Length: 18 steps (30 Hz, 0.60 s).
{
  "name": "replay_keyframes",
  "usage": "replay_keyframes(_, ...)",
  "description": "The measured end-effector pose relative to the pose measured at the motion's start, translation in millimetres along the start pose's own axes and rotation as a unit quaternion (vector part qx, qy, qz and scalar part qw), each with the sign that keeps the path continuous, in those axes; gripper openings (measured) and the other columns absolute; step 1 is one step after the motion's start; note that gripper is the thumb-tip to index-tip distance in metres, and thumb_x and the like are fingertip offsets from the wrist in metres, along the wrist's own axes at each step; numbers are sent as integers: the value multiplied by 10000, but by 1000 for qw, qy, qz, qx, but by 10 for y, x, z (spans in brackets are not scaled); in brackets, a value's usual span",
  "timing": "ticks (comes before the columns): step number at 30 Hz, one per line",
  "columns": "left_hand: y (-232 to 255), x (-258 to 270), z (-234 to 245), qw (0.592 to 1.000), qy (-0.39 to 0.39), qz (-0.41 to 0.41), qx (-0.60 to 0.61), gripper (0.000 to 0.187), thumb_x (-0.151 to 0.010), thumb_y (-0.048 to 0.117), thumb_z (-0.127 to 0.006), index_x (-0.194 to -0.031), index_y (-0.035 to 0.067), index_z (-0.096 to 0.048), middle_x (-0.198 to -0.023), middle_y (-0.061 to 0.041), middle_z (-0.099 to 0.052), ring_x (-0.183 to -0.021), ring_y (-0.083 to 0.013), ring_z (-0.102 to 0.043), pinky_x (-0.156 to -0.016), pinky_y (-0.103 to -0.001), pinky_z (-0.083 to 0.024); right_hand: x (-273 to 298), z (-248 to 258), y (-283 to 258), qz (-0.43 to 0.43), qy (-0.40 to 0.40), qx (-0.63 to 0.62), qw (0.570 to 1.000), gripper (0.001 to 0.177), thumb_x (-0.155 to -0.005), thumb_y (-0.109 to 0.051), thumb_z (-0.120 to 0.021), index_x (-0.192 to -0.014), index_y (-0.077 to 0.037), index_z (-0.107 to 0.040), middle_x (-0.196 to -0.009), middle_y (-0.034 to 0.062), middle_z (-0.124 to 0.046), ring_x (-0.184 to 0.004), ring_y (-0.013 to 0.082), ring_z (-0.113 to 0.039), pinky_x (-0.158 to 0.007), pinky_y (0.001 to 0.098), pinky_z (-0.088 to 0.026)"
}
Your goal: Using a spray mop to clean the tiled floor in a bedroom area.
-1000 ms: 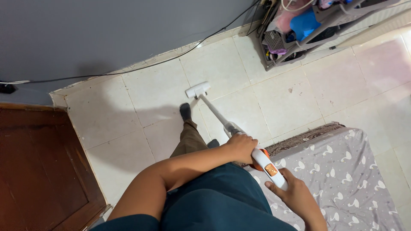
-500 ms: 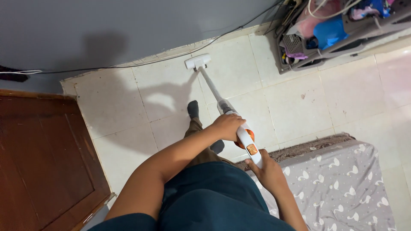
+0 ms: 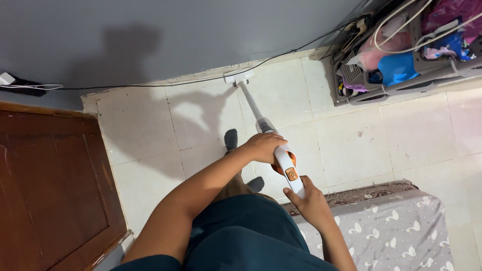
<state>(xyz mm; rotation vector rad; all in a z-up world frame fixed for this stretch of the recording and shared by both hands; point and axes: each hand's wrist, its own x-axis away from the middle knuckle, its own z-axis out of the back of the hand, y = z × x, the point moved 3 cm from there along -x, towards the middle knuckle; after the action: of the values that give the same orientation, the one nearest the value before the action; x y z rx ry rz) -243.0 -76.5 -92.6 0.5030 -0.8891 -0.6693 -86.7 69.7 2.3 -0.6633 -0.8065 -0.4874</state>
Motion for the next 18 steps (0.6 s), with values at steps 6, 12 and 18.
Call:
replay_keyframes(6, 16, 74, 43, 1000, -7, -6, -26, 917, -645, 600, -740, -1452, 215, -536, -1531, 12, -522, -1460, -162, -407, -1101, -382, -402, 217, 112, -242, -18, -78, -68, 994, 465, -941, -497, -583, -1263, -173, -497, -708, 92, -648, -647, 208, -616, -720, 339, -493)
replay_keyframes(12, 210, 181, -290, 996, 32, -62, -48, 682, -652, 536, -737, -1236, 190, -676, -1254, -3, -702, -1236, -235, -613, -923, -409, -497, 524, 16, 22, -15, -82, -39, 996, 408, -972, -502, -522, -1236, -194, -479, -788, 54, -704, -669, 175, -721, -744, 346, -559)
replay_keyframes(18, 814, 421, -637, 994, 5, -79, -77, 659, -582, 731, -749, -967, 197, -713, -980, -26, -757, -941, -230, -702, -776, -404, -517, 1112, 81, 307, -113, -80, -55, 989, 464, -945, -497, -550, -1353, -277, -528, -901, 56, -699, -719, 191, -708, -725, 323, -567)
